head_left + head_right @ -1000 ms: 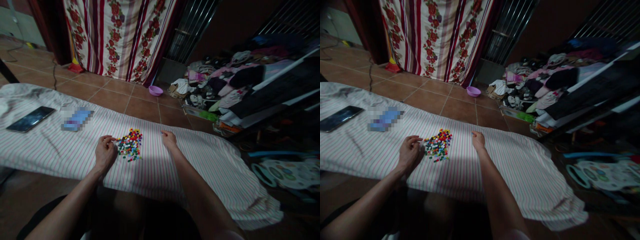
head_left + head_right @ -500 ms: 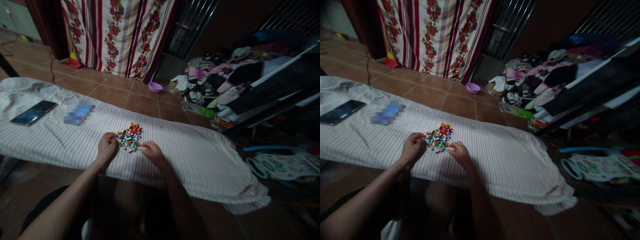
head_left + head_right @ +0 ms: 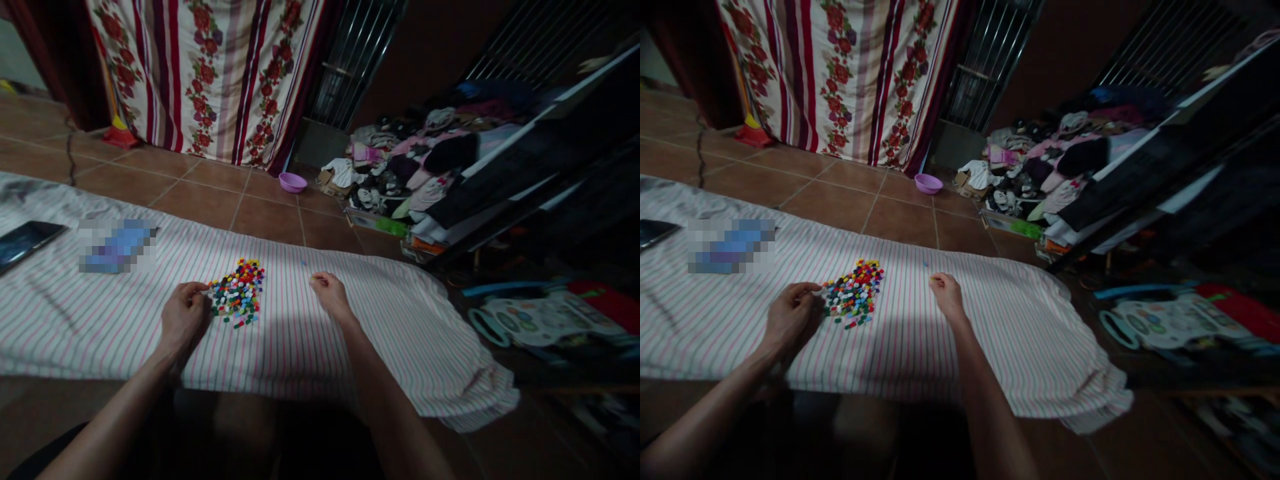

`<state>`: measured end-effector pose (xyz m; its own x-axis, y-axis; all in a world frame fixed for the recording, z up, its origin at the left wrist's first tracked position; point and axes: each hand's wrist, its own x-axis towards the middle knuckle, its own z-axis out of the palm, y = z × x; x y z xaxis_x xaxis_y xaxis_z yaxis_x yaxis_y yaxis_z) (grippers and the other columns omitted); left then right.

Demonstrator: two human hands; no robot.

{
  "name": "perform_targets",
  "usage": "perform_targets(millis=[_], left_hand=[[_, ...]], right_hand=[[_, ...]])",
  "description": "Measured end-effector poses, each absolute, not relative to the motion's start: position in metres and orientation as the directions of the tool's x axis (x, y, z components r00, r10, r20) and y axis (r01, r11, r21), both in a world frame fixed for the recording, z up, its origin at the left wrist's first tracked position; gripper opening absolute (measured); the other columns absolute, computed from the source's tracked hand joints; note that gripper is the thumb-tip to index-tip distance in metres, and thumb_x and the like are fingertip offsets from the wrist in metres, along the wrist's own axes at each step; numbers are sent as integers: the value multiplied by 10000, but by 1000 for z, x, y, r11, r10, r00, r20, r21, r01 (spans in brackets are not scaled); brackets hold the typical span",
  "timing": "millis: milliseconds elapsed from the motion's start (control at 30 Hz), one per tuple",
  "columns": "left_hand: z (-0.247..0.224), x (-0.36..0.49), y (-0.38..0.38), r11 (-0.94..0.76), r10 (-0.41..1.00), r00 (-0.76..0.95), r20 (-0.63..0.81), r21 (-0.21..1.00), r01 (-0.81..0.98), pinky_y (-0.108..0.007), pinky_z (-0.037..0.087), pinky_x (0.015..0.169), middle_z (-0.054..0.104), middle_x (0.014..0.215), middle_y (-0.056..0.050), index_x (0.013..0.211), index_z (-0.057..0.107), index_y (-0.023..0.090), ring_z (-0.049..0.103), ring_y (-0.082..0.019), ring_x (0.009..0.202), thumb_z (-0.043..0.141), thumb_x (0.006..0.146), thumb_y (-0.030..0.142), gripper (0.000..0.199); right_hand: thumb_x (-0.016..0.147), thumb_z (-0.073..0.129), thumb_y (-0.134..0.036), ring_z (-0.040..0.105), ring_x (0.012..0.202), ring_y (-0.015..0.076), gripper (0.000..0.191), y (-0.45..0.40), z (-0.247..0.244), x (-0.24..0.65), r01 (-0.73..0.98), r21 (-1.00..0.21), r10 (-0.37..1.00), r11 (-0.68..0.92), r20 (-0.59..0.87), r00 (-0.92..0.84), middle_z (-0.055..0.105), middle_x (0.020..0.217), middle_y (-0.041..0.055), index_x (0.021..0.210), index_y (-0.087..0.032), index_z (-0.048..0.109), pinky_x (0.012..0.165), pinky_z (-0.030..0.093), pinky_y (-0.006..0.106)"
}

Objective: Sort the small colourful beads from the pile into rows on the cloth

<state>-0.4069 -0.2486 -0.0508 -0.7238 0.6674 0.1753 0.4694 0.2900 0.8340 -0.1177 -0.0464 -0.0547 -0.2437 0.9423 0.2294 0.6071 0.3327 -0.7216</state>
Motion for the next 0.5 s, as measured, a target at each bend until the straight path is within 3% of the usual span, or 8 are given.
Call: perform_targets(millis=[200,500], left_hand=[[-48,-402,-243,389,636,-757,147,787,480,-393,493,698,697,886,-66,790,697,244,639,-249,795,457,746,296,249],[-50,-403,-243,413,655,-746,122,769,488,-412,483,758,701,935,-58,779,687,251,640,-264,867,440,726,321,261]], right_hand=[[750,576,-204,664,803,182,184,15,-55,-110,815,-540,970,211,220,-105,731,835,49,842,-187,734,764,490,273],[814,590,-180,663,849,192,198,30,-74,-119,894,-378,962,239,218,-165,732,908,58,922,-217,752,754,477,265]])
